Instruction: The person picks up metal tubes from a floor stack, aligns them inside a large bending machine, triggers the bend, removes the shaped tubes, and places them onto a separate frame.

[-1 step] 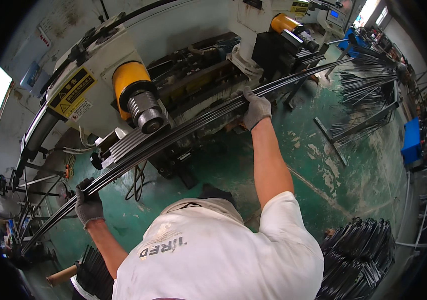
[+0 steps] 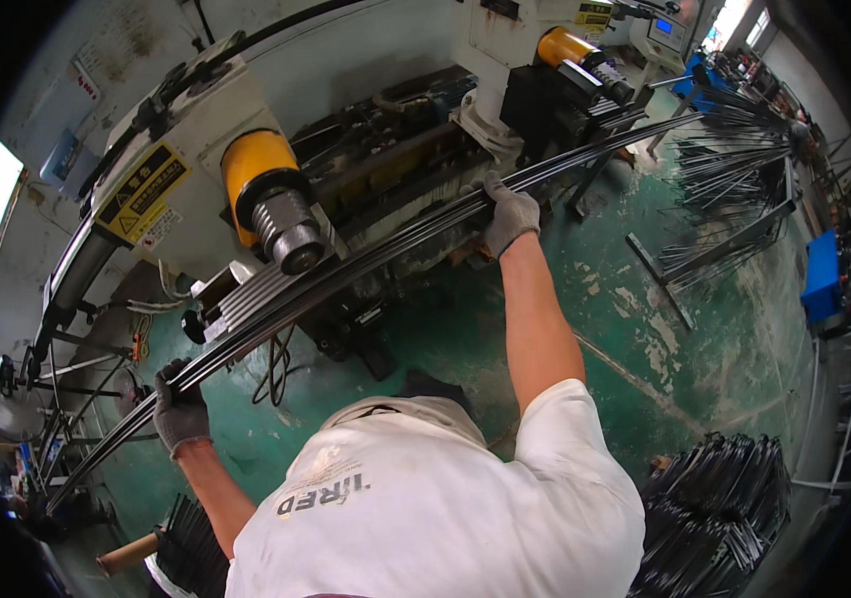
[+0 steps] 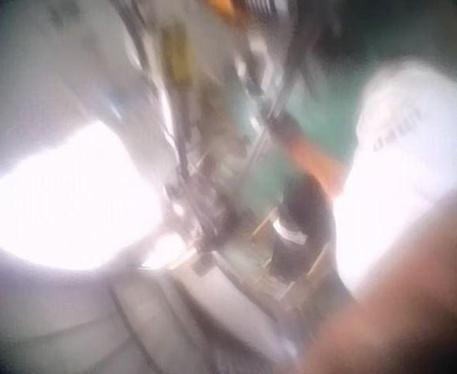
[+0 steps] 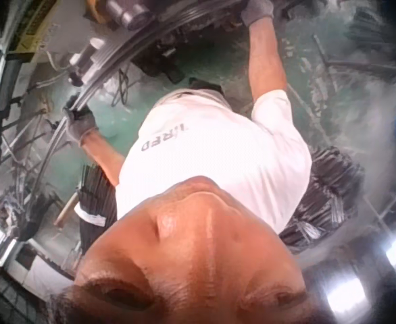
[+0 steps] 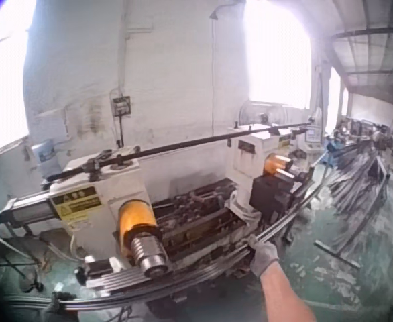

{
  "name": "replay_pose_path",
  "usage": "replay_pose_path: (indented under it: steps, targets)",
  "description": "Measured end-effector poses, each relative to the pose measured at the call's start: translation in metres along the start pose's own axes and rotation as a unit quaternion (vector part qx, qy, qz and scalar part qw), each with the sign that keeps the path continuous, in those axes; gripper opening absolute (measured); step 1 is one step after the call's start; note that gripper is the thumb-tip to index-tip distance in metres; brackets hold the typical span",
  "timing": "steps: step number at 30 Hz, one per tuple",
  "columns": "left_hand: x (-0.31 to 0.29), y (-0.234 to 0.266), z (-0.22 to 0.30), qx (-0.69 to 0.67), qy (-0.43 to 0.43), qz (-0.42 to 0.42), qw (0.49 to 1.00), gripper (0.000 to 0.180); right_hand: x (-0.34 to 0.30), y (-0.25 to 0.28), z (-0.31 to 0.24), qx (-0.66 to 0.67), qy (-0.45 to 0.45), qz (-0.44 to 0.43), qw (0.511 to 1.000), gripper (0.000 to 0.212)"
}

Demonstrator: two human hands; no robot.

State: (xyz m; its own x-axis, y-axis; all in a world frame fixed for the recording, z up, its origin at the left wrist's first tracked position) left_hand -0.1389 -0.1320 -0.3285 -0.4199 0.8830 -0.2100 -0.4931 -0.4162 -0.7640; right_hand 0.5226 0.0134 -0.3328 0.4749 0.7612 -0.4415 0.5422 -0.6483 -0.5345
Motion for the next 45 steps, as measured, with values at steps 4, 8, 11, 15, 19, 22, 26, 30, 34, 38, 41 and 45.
replay_pose_path:
  steps: [4, 8, 11, 15, 19, 22, 26, 30, 34, 38, 41, 45]
  targets:
    - [0.01, -0.016, -0.022, 0.004, 0.012, -0.002, 1.0, 0.026, 0.054, 0.019, -0.016, -0.085, 0.061, 0.133, 0.986, 0.047]
    - [0.007, -0.014, -0.015, 0.027, -0.011, -0.004, 1.0, 0.027, 0.102, 0.041, -0.018, -0.06, 0.067, 0.117, 0.989, 0.055]
    - [0.014, 0.02, 0.013, 0.01, -0.018, 0.059, 0.998, 0.029, 0.065, 0.015, -0.034, -0.037, 0.047, 0.119, 0.991, 0.056]
    - [0.025, 0.032, 0.005, -0.037, -0.002, 0.114, 0.993, 0.032, 0.097, 0.019, -0.042, -0.04, 0.054, 0.12, 0.991, 0.058]
    - [0.034, 0.043, -0.015, -0.038, 0.027, 0.084, 0.995, 0.031, 0.133, 0.01, -0.033, -0.048, 0.029, 0.075, 0.996, 0.067]
    - [0.04, 0.046, -0.019, -0.04, 0.036, 0.091, 0.994, 0.026, 0.145, 0.013, -0.041, -0.091, 0.025, 0.156, 0.983, 0.066]
    - [0.074, 0.064, -0.003, -0.026, 0.019, 0.078, 0.996, 0.025, 0.202, 0.013, -0.047, -0.064, 0.045, 0.117, 0.99, 0.062]
    - [0.107, 0.085, -0.024, -0.02, 0.04, 0.106, 0.993, 0.027, 0.242, 0.031, -0.052, -0.078, 0.055, 0.114, 0.989, 0.089]
    - [0.12, 0.091, -0.057, -0.011, 0.046, 0.141, 0.989, 0.027, 0.286, 0.044, -0.063, -0.046, 0.068, 0.088, 0.993, 0.103]
    - [0.105, 0.07, -0.057, 0.033, 0.041, 0.125, 0.991, 0.027, 0.222, 0.03, -0.052, -0.096, 0.085, 0.17, 0.977, 0.081]
    - [0.103, 0.069, -0.066, 0.034, 0.05, 0.129, 0.99, 0.026, 0.185, 0.011, 0.006, -0.109, 0.082, 0.129, 0.982, 0.035]
    - [0.1, 0.063, -0.073, 0.081, 0.061, 0.103, 0.99, 0.03, 0.096, -0.038, 0.077, -0.067, 0.09, 0.058, 0.992, 0.024]
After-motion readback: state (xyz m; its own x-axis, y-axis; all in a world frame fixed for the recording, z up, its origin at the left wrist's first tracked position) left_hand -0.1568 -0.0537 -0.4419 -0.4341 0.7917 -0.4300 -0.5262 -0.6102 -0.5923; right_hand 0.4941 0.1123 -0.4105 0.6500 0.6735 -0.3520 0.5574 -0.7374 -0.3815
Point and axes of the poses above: each hand's wrist, its own x-axis towards the middle knuckle, its own y-axis out of the back of the hand, z = x × y, the point moved 8 cm from there along x, towards the middle knuckle, and after that the axes turned 7 degrees about z, right-handed, at the moved point
